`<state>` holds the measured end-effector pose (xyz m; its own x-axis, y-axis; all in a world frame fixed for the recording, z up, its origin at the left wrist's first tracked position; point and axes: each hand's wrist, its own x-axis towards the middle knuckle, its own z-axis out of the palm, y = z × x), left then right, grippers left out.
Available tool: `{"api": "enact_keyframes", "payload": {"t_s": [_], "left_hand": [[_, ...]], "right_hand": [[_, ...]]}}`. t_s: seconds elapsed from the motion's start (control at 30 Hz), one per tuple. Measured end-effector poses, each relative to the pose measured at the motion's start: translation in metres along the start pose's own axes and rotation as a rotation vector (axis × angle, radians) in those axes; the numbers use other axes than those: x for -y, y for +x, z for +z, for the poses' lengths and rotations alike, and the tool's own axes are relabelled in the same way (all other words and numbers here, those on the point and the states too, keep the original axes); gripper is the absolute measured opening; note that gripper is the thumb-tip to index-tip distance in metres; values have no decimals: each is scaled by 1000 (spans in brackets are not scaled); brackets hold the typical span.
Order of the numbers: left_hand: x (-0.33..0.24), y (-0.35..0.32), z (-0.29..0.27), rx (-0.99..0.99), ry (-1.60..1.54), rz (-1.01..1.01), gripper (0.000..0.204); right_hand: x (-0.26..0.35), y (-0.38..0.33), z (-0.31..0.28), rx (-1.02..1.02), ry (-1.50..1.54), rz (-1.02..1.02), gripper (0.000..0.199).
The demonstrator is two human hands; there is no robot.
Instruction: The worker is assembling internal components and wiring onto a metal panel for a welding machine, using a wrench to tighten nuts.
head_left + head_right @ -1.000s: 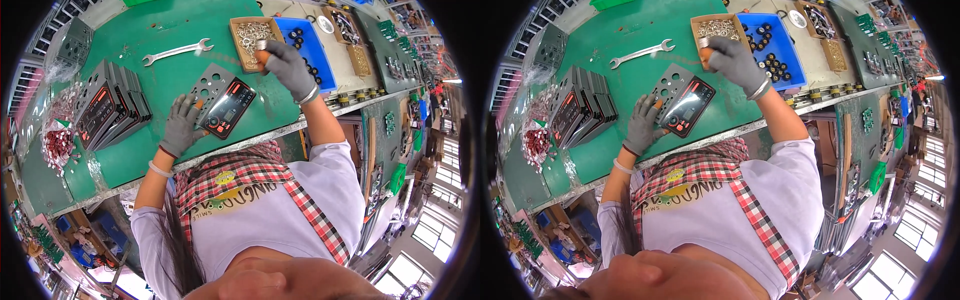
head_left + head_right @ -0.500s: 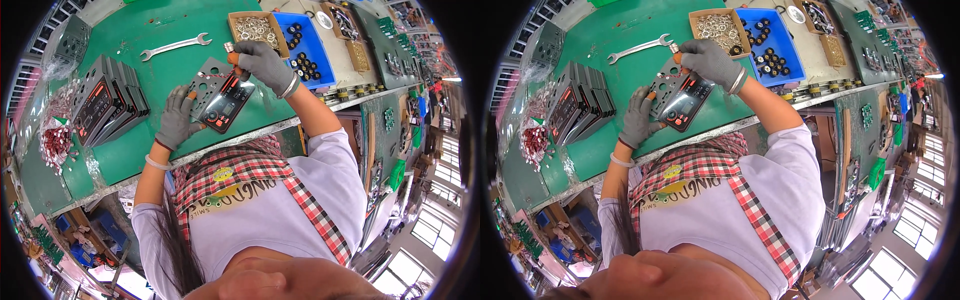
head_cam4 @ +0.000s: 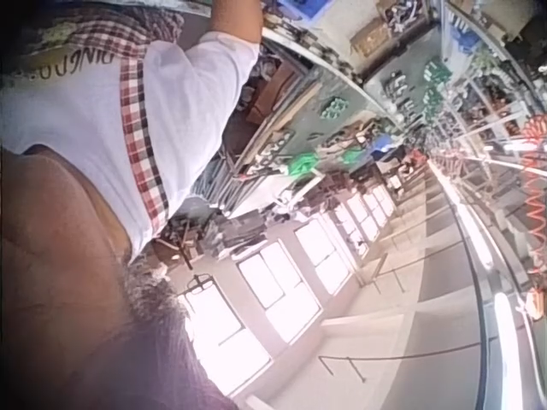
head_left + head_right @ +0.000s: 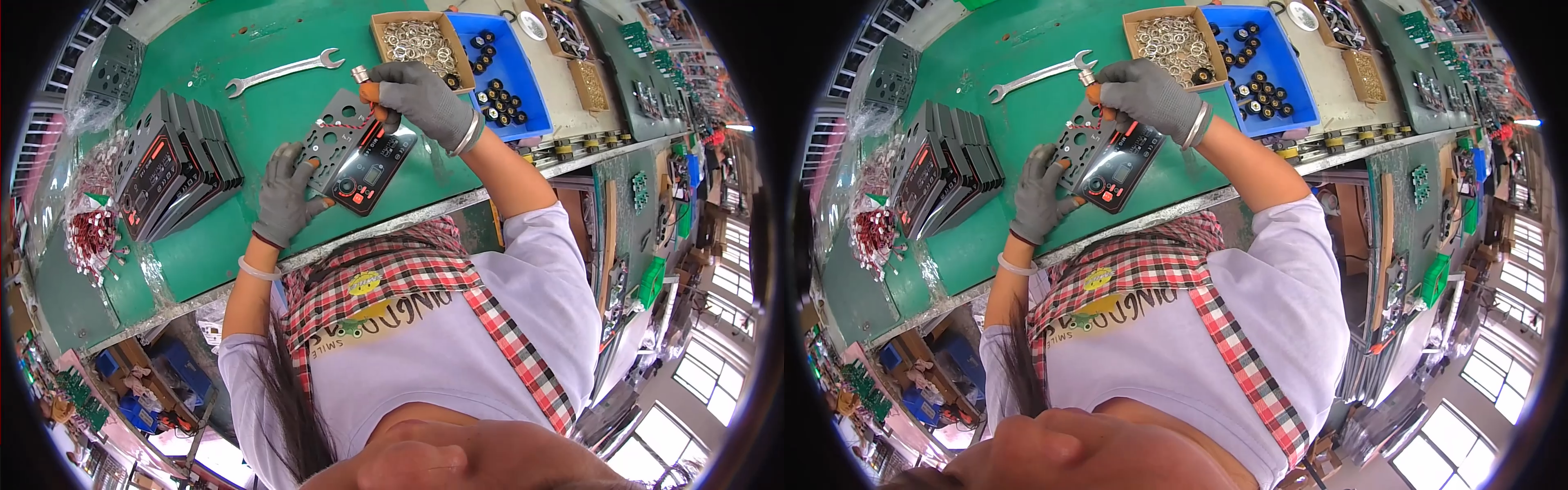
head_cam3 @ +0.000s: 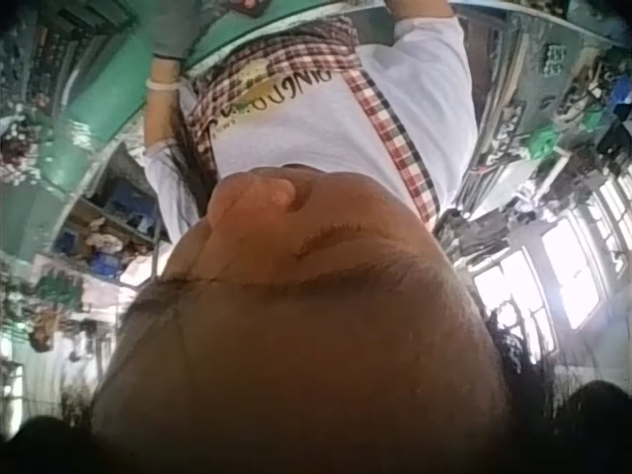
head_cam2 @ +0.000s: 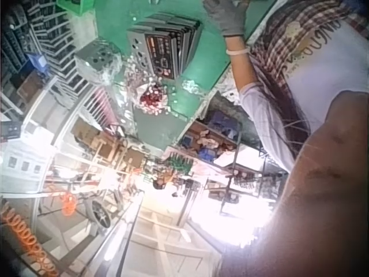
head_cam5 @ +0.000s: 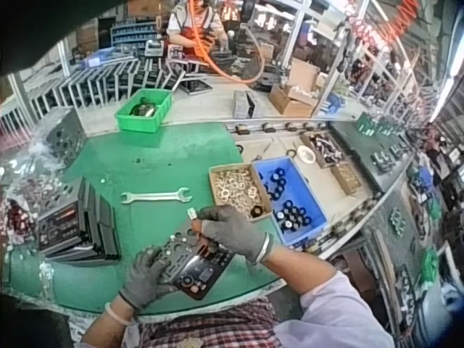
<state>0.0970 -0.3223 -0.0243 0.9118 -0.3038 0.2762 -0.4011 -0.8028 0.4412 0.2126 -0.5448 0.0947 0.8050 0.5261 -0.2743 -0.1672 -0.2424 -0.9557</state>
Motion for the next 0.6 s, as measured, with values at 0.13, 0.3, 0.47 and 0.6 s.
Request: {"api": "enact_keyframes", "payload": {"t_s": [0.13, 0.3, 0.47, 0.6], "left_hand": [[-2, 3, -1, 25, 24, 8, 64], [-1, 2, 4, -23, -100, 50, 65], [-9, 5, -3, -131, -102, 100, 65], [-18, 7, -12, -145, -37, 123, 64]], "right_hand": [[-3, 6, 0, -17, 27, 25, 26], [-1, 10, -2, 4, 65, 51, 26], [13, 1, 0, -4, 52, 106, 24], [20, -3, -1, -8, 72, 106, 25]]}}
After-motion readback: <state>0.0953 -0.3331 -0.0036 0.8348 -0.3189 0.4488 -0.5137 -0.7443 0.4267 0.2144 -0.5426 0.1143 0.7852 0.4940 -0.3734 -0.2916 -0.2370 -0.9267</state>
